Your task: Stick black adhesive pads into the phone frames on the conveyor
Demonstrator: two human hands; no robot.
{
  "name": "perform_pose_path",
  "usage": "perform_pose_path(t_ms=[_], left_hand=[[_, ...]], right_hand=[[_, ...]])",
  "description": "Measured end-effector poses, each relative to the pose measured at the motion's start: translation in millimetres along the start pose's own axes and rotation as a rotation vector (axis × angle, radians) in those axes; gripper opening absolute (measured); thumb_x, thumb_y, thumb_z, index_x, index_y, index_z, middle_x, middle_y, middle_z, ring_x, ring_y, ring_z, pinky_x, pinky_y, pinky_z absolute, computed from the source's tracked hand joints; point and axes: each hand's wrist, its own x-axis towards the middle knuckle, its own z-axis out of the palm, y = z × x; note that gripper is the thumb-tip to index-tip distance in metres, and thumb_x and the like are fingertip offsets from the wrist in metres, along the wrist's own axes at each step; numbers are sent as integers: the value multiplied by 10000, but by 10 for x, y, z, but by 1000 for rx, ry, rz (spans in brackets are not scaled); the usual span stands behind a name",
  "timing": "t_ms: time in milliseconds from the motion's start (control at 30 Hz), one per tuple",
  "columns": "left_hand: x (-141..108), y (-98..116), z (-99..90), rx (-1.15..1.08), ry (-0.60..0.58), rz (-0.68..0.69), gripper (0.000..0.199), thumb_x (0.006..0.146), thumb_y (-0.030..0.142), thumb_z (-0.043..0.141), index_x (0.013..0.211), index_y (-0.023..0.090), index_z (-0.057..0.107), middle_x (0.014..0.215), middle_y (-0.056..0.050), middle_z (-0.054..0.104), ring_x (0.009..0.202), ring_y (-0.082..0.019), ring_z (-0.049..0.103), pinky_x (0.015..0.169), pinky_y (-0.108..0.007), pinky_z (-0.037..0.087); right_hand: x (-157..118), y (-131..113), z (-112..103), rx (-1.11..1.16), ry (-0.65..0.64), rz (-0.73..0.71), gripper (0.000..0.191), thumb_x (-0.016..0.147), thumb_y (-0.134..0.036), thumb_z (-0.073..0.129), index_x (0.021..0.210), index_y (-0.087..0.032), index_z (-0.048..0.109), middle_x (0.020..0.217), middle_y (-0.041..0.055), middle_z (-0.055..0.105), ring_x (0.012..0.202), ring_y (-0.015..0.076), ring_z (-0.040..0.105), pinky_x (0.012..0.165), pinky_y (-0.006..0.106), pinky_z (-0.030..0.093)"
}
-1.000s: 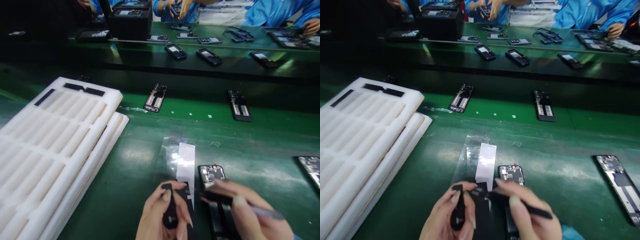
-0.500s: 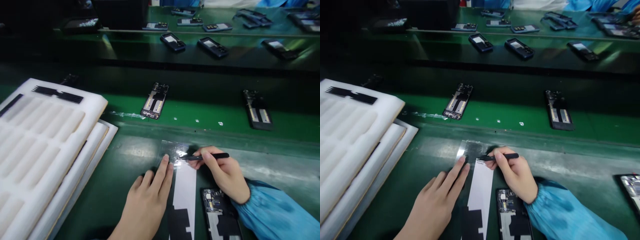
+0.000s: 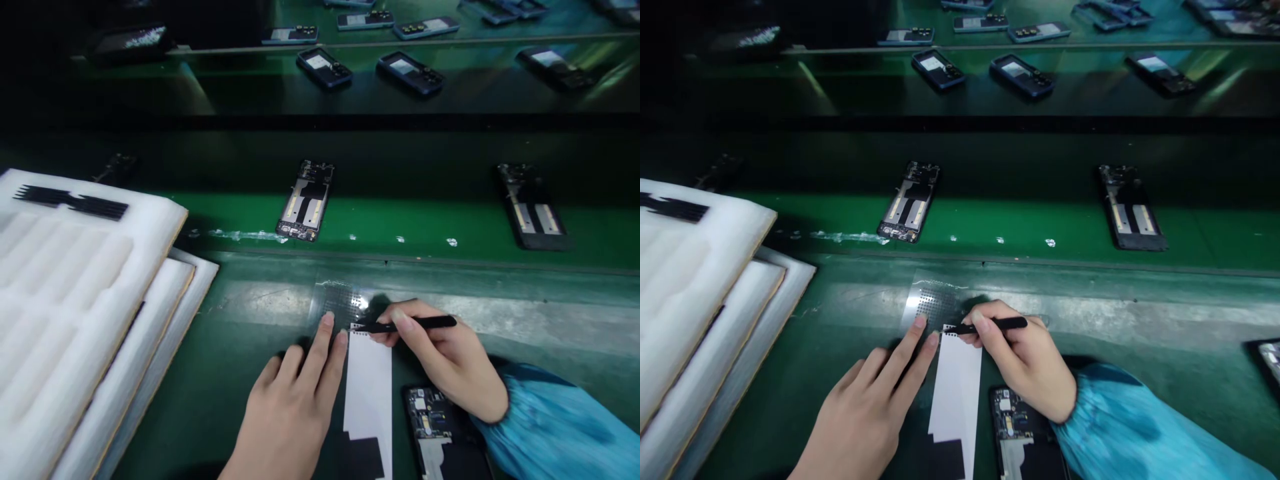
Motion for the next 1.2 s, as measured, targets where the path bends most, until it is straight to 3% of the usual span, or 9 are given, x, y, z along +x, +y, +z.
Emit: perform_pose_path(t_ms=[200, 633, 733, 800, 867, 933, 1033, 1200], left_hand=[[34, 5, -20, 1, 37, -9, 702, 765, -33, 422, 1442, 133, 501, 1533, -145, 487, 834, -245, 587, 596, -370, 578], [53, 13, -2, -48, 72, -53, 720, 730, -100, 404, 1387, 158, 547, 1493, -113, 540, 807, -224, 636, 604, -352, 577], [12, 29, -23, -318, 224, -173, 617, 833, -81, 359, 1366, 179, 526, 1346, -101, 663, 907, -224, 661, 712, -351, 575], [-27, 70, -108, -654, 265, -376, 458, 965, 36, 352, 1379, 196, 465, 1169, -83, 718, 859, -176, 659, 728, -301, 557], [-64, 134, -245, -1184, 160, -610, 327, 1044, 217, 359, 1364, 217, 424, 1042, -51, 699, 625, -102, 572, 567, -229, 489], [-93, 209, -399, -1770, 18, -740, 281, 1053, 327, 376, 1303, 221, 447, 887, -5, 650, 464, -51, 392, 433, -194, 344], [-128, 305, -589, -2251, -108, -678, 247, 1035, 340, 444, 1222, 194, 512, 692, 48, 529, 423, -25, 321, 414, -172, 269], [-181, 381, -742, -2427, -122, -571, 291, 993, 357, 565, 1241, 203, 566, 723, 24, 565, 465, -25, 385, 449, -166, 314]], right_hand=[[-12, 38, -2, -17, -9, -33, 222, 1032, -255, 507, 938, -185, 696, 918, 40, 751, 723, 124, 742, 700, 200, 606], [20, 24, 43, 23, -5, -31, 295, 1027, -321, 513, 871, -185, 724, 905, 50, 776, 715, 146, 758, 711, 218, 623], [45, 38, 50, 75, 6, -27, 368, 1019, -373, 528, 766, -186, 718, 919, 70, 788, 744, 170, 769, 710, 245, 637], [52, -12, 34, 100, 25, -34, 427, 1018, -417, 525, 713, -187, 717, 881, 77, 794, 747, 185, 775, 688, 252, 643], [17, -138, -6, 123, 42, -47, 459, 1028, -438, 498, 726, -190, 737, 851, 76, 796, 730, 186, 776, 666, 246, 645], [-70, -324, -60, 139, 61, -72, 440, 1038, -427, 484, 780, -203, 761, 860, 63, 798, 732, 174, 778, 665, 223, 643], [-248, -602, -121, 114, 58, -151, 311, 1033, -377, 521, 891, -250, 767, 869, 16, 796, 777, 143, 778, 722, 164, 625], [-403, -770, -96, 91, 6, -252, 234, 1042, -356, 515, 971, -297, 730, 873, -24, 793, 816, 109, 775, 783, 113, 592]])
